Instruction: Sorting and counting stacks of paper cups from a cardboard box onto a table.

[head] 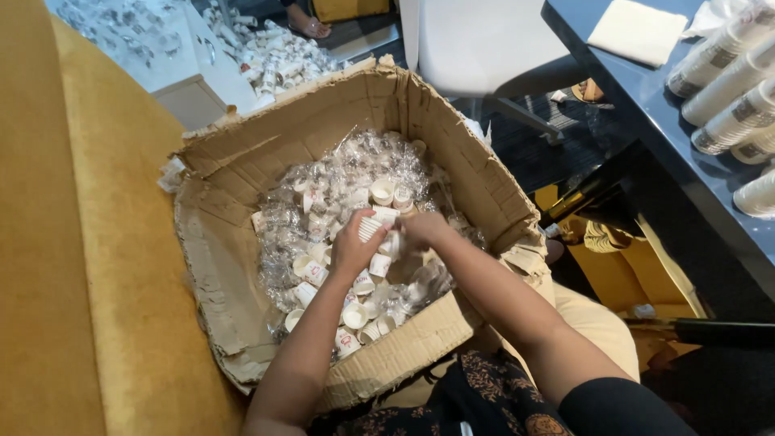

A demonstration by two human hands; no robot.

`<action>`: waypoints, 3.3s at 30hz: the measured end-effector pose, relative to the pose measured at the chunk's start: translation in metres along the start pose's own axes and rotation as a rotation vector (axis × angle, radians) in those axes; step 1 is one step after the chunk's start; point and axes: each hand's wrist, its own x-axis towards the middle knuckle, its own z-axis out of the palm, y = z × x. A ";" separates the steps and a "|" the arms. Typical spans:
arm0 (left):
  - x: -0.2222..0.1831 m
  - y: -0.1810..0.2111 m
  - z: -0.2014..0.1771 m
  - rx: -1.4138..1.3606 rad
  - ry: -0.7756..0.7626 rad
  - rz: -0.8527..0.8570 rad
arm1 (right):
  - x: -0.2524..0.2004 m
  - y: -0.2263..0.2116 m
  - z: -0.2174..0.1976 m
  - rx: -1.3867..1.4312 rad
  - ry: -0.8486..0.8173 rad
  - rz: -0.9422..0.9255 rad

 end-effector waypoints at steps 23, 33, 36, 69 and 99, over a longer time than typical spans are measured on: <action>-0.004 0.008 0.002 0.088 -0.321 0.047 | -0.021 0.008 -0.012 0.509 0.391 -0.589; -0.002 0.007 0.004 0.057 -0.222 -0.007 | -0.005 0.011 0.007 0.612 0.417 -0.450; -0.009 -0.014 0.016 0.050 -0.233 0.115 | 0.007 0.006 0.022 0.526 0.120 -0.596; -0.004 0.004 -0.021 -0.136 0.109 0.139 | 0.050 0.009 0.089 -0.211 -0.583 -0.305; -0.008 0.017 -0.006 -0.030 -0.072 0.011 | 0.049 0.002 0.110 -0.406 -0.529 -0.571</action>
